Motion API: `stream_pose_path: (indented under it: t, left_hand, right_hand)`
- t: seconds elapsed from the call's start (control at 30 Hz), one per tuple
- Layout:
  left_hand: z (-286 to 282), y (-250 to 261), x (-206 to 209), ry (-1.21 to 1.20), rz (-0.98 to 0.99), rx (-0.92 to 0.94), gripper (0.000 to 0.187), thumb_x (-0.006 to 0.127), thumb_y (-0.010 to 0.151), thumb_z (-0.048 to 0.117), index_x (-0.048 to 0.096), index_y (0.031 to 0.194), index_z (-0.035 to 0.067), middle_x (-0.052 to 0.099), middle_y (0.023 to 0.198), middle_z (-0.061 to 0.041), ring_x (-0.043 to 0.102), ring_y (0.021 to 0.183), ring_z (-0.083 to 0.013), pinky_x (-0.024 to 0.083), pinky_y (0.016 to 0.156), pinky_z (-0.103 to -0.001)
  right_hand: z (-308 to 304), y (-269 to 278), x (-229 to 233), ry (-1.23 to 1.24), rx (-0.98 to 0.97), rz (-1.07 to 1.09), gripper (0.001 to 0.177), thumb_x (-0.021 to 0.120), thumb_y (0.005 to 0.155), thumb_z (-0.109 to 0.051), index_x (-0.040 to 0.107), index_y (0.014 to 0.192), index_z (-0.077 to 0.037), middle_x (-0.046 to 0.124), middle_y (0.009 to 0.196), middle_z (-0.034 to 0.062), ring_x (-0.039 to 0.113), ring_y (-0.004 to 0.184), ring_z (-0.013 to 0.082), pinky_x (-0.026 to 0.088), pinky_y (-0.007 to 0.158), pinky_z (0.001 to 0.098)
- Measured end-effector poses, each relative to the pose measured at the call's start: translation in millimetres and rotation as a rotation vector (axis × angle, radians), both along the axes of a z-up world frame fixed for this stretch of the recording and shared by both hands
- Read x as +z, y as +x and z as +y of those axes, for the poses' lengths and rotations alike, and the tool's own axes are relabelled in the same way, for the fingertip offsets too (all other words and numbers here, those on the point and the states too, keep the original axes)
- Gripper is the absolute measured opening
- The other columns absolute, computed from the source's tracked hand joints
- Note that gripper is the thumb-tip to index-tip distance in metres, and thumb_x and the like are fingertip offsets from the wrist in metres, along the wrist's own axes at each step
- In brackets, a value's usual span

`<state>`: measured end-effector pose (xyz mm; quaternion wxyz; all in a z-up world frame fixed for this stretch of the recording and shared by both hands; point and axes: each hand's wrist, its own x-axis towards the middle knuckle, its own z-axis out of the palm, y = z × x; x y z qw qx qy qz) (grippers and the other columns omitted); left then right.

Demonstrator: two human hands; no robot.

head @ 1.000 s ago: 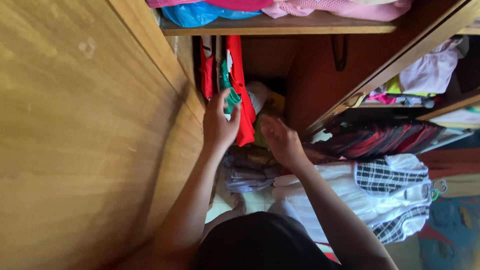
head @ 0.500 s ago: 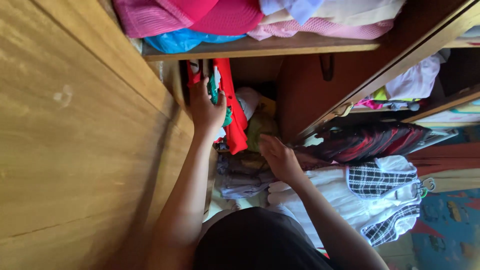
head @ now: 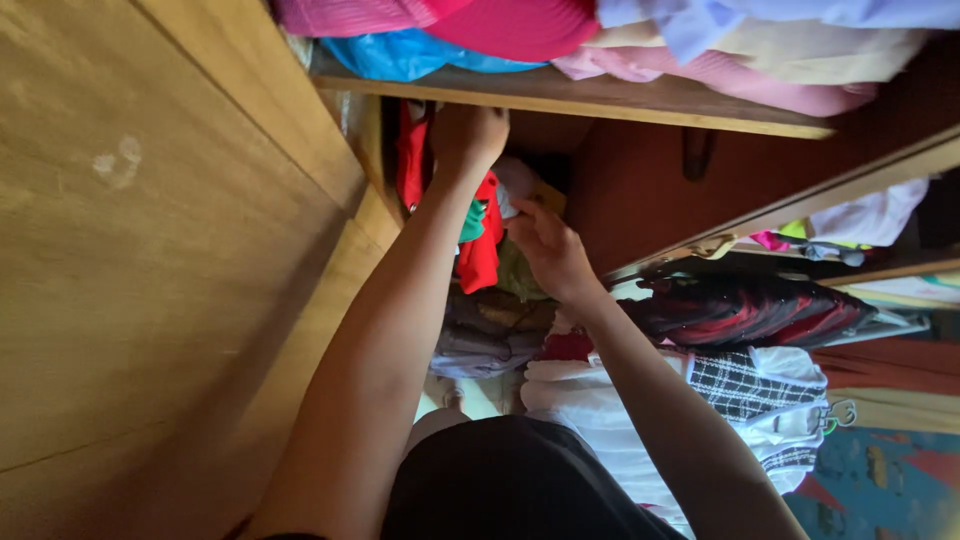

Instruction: Organize and sort through dresses and clothing inside a wooden closet and place them on a bed.

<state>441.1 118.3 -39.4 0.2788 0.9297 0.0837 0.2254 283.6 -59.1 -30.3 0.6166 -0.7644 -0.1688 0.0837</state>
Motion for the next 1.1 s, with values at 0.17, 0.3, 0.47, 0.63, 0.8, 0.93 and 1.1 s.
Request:
stream_pose_path:
  t: [0.17, 0.3, 0.47, 0.63, 0.8, 0.93, 1.1]
  left_hand:
    - [3, 19, -10, 0.028, -0.161, -0.145, 0.023, 0.060, 0.093, 0.025, 0.072, 0.081, 0.008, 0.074, 0.079, -0.015, 0.070, 0.078, -0.0402, 0.053, 0.073, -0.053]
    - [0, 13, -3, -0.060, -0.282, -0.228, 0.026, 0.064, 0.090, 0.029, 0.072, 0.081, 0.006, 0.074, 0.077, -0.014, 0.070, 0.076, -0.0401, 0.052, 0.068, -0.052]
    - [-10, 3, 0, -0.140, -0.340, -0.156, 0.029, 0.066, 0.090, 0.033, 0.073, 0.082, 0.006, 0.074, 0.078, -0.014, 0.071, 0.078, -0.0396, 0.053, 0.070, -0.052]
    - [-5, 27, -11, -0.004, 0.101, -0.113, 0.032, 0.062, 0.099, 0.035, 0.074, 0.087, 0.008, 0.075, 0.086, -0.014, 0.072, 0.086, -0.0363, 0.053, 0.082, -0.052]
    - [7, 28, -7, 0.119, -0.111, -0.254, 0.030, 0.065, 0.090, 0.033, 0.075, 0.110, 0.013, 0.075, 0.106, -0.015, 0.069, 0.101, -0.0402, 0.050, 0.084, -0.057]
    - [7, 34, -20, 0.112, -0.020, -0.258, 0.032, 0.063, 0.094, 0.034, 0.072, 0.118, 0.014, 0.074, 0.115, -0.013, 0.067, 0.110, -0.0377, 0.050, 0.092, -0.055]
    - [3, 32, -12, 0.099, 0.036, -0.224, 0.039, 0.061, 0.094, 0.035, 0.068, 0.126, 0.015, 0.069, 0.126, -0.016, 0.063, 0.116, -0.0378, 0.048, 0.094, -0.054]
  right_hand:
    - [-2, -5, 11, 0.030, 0.023, 0.172, 0.044, 0.057, 0.104, -0.011, 0.048, 0.145, 0.004, 0.071, 0.121, 0.0093, 0.065, 0.111, 0.0132, 0.051, 0.101, 0.0293]
    - [-12, -12, 24, -0.033, -0.013, 0.171, 0.044, 0.053, 0.105, -0.011, 0.047, 0.145, 0.004, 0.072, 0.120, 0.0097, 0.065, 0.106, 0.0159, 0.052, 0.098, 0.0301]
    - [-33, -8, 2, 0.054, -0.041, 0.101, 0.044, 0.053, 0.106, -0.010, 0.047, 0.147, 0.005, 0.068, 0.112, 0.0133, 0.067, 0.110, 0.0178, 0.052, 0.103, 0.0316]
    - [-35, 0, 28, 0.115, -0.107, 0.244, 0.047, 0.055, 0.105, -0.019, 0.047, 0.146, 0.003, 0.070, 0.122, 0.0116, 0.064, 0.109, 0.0166, 0.052, 0.099, 0.0321]
    - [-27, 3, 48, -0.022, -0.121, 0.245, 0.050, 0.056, 0.105, -0.029, 0.049, 0.146, -0.001, 0.072, 0.121, 0.0115, 0.068, 0.111, 0.0167, 0.052, 0.097, 0.0315]
    - [-23, 9, 35, 0.022, -0.096, 0.239, 0.050, 0.055, 0.105, -0.028, 0.048, 0.147, -0.001, 0.072, 0.122, 0.0111, 0.067, 0.111, 0.0166, 0.053, 0.097, 0.0314]
    - [-16, 7, 38, 0.035, -0.088, 0.231, 0.046, 0.056, 0.106, -0.023, 0.050, 0.146, 0.000, 0.072, 0.117, 0.0104, 0.066, 0.106, 0.0159, 0.053, 0.095, 0.0310]
